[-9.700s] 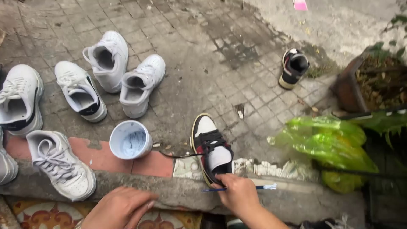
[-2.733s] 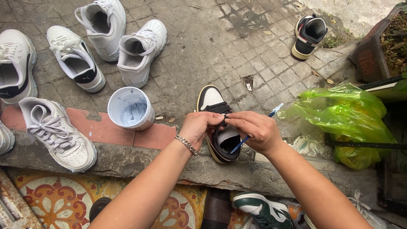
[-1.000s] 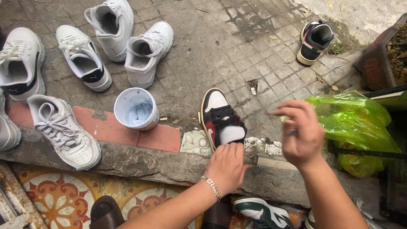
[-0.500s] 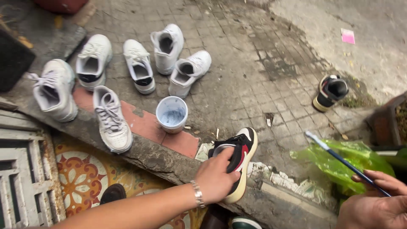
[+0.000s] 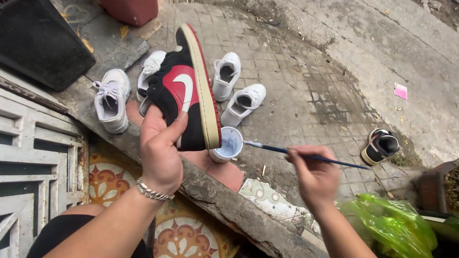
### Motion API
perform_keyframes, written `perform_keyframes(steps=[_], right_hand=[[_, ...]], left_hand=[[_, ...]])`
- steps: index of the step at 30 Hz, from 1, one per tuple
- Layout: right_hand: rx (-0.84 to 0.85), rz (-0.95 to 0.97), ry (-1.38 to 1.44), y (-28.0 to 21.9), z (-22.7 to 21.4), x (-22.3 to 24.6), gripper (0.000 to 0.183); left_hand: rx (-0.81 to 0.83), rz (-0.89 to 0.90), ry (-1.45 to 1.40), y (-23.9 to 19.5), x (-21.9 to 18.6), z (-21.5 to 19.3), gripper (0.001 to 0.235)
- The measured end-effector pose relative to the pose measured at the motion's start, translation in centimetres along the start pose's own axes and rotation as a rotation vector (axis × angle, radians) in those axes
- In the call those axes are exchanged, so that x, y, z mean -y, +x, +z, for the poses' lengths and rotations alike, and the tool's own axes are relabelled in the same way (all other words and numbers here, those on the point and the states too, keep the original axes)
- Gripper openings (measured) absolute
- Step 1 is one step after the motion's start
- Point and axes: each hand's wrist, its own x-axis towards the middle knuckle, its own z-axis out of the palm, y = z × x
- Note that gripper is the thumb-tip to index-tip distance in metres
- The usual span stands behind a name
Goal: Adjusting shoe laces and applying paint to the midsole of a sneaker using a paintbrush.
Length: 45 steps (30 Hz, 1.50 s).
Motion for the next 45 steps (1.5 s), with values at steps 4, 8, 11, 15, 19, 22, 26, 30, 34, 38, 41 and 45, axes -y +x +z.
perform_keyframes(steps=[4,8,11,15,19,22,26,30,34,38,41,45], right_hand=[[0.175,-0.094,-0.135,0.8,6.5,-6.7,0.017],[0.326,-0.285,-0.538,0.4,10.9,-10.4,0.016],[0.359,-0.257,-0.748,-0.6,11.7,-11.5,0.018],[0.351,-0.05,-0.812,-2.3,12.5,-11.0,0.018],[0.295,0.044,-0.819,-2.7,12.4,-10.8,0.015],[0.181,0.23,-0.75,-1.9,12.1,-10.2,0.014],[-0.108,0.44,-0.366,-1.1,10.2,-10.8,0.016],[-0.357,0.537,-0.038,-0.1,8.7,-5.5,0.017],[-0.507,0.575,0.178,-0.1,4.9,1.1,0.012],[-0.55,0.591,0.366,-2.6,0.6,4.5,0.019],[-0.539,0.502,0.473,-5.9,-0.3,5.2,0.013],[-0.49,0.466,0.584,-9.2,0.2,3.8,0.013]], left_hand=[[-0.079,-0.065,0.032,3.4,2.3,-1.9,0.037],[-0.155,-0.126,0.096,5.6,3.9,-2.1,0.031],[-0.111,-0.066,0.193,7.5,4.1,-1.4,0.029],[-0.042,0.016,0.247,9.6,4.7,-1.1,0.023],[-0.013,-0.038,0.27,10.5,5.0,-2.0,0.025],[0.023,-0.075,0.29,10.9,5.3,-2.5,0.028],[0.077,-0.119,0.33,10.8,5.0,-3.6,0.033],[0.143,-0.147,0.357,10.8,4.4,-4.0,0.038],[0.204,-0.16,0.368,10.6,3.9,-3.6,0.042],[0.303,-0.209,0.38,9.6,4.5,-2.7,0.044],[0.381,-0.264,0.38,8.2,4.7,-2.2,0.039],[0.501,-0.305,0.423,6.9,3.9,-2.1,0.036]])
